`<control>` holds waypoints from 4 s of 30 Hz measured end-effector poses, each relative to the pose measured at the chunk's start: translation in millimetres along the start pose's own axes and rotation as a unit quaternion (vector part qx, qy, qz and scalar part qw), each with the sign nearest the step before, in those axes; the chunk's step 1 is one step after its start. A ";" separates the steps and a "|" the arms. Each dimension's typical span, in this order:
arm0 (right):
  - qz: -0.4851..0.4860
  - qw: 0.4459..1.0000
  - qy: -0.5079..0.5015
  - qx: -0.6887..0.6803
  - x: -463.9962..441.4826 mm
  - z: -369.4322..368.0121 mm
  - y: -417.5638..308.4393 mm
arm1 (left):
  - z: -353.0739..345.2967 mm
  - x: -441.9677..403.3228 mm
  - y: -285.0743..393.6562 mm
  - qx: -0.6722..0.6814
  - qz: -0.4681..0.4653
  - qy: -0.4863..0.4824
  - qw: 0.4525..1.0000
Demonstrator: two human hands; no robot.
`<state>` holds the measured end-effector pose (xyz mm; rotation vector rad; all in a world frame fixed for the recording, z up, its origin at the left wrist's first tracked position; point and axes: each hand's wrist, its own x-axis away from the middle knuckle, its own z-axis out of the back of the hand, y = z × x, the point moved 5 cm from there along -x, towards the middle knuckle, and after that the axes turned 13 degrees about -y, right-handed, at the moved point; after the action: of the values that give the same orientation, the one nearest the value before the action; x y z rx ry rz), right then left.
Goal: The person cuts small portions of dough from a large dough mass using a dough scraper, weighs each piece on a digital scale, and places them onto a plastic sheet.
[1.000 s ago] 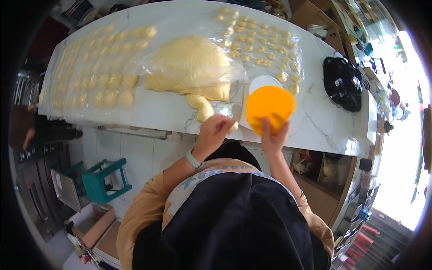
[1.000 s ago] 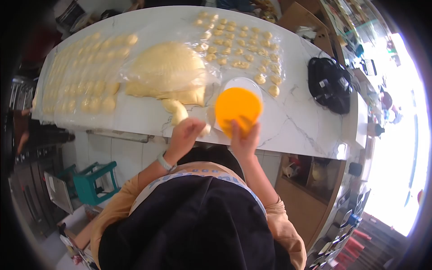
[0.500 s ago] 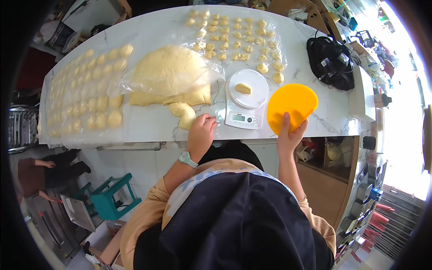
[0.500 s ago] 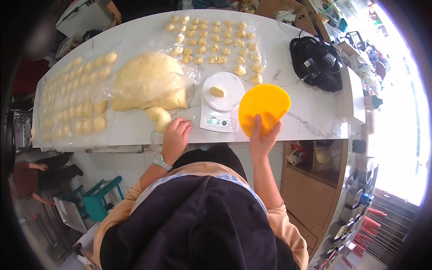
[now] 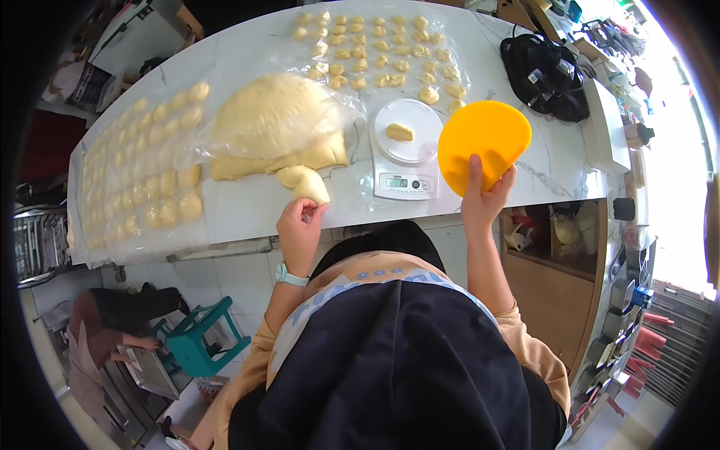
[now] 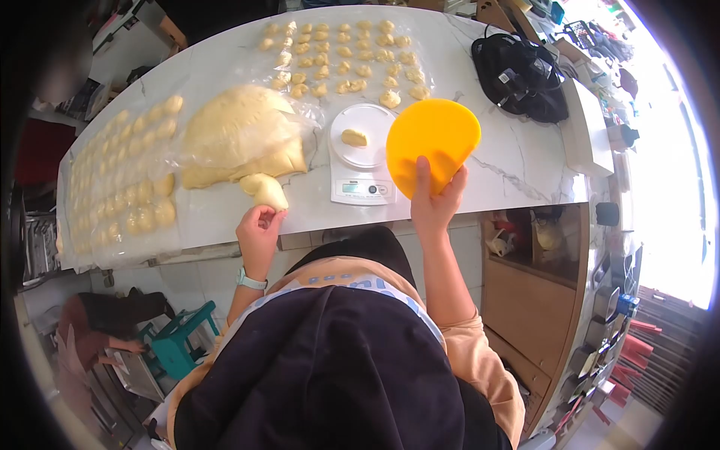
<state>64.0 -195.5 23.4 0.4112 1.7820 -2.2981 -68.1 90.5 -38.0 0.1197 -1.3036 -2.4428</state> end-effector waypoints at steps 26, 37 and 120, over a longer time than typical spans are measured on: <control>0.344 0.826 -0.443 0.059 94.7 -177.6 -20.4 | 21.4 30.6 -10.8 -0.050 -0.141 0.024 0.988; 0.046 0.996 -0.011 0.078 33.0 -11.4 3.9 | -47.4 -95.5 94.3 0.214 -0.185 -0.191 0.940; -0.017 0.760 -0.646 0.072 -12.6 -164.0 -64.9 | 5.7 -1.3 -18.9 -0.073 -0.107 0.154 0.979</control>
<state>70.0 -20.6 48.6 -0.9906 0.8396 -1.8019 -73.5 105.0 -50.4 0.6028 -1.0180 -2.5567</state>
